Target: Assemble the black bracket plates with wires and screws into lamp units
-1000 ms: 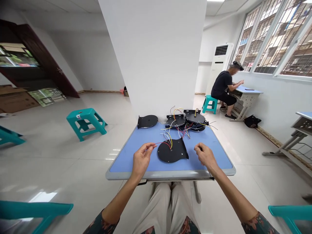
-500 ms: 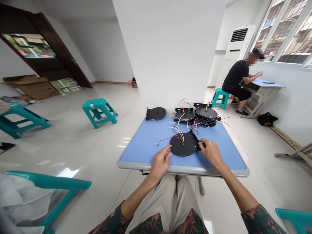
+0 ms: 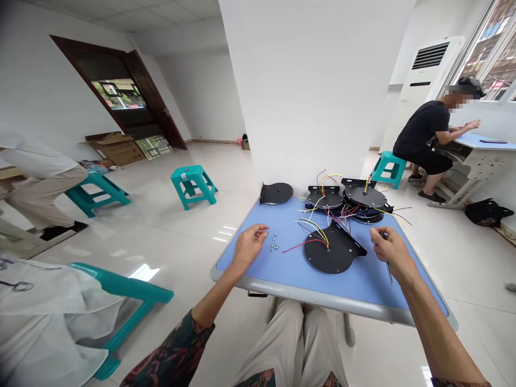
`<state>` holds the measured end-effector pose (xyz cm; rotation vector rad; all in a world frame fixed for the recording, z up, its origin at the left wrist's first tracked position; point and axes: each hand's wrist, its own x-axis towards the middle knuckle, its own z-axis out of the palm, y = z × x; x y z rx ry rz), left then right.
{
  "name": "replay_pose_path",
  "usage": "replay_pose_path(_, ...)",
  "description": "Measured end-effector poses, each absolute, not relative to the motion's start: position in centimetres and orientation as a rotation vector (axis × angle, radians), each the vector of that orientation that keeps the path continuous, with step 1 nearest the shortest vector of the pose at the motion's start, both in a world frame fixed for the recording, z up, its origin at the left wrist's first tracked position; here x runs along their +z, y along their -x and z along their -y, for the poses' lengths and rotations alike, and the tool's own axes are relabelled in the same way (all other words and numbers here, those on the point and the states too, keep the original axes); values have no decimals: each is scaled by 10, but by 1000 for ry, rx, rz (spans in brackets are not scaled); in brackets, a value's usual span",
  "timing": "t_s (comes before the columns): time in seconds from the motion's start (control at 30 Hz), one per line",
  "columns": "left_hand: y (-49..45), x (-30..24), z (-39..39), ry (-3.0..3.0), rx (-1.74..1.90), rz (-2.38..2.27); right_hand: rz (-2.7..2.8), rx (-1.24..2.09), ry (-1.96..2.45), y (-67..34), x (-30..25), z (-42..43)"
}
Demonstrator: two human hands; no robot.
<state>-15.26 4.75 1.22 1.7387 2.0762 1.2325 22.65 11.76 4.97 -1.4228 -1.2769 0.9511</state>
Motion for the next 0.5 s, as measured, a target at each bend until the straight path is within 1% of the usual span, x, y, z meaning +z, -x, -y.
replay_pose_path(0.07, 167, 17, -67, -1813, 1080, -2088, 1065, 1214, 1244, -226, 58, -119)
replay_pose_path(0.17, 177, 18, -86, -2045, 882, -1905, 822, 1417, 1093, -223, 68, -120)
replay_pose_path(0.3, 183, 9, -96, -2348, 681, -1638, 478, 1581, 957, -220, 72, -119)
replay_pose_path(0.5, 189, -1, -96, -2676, 492, -1640, 148, 1705, 789, -224, 72, -112)
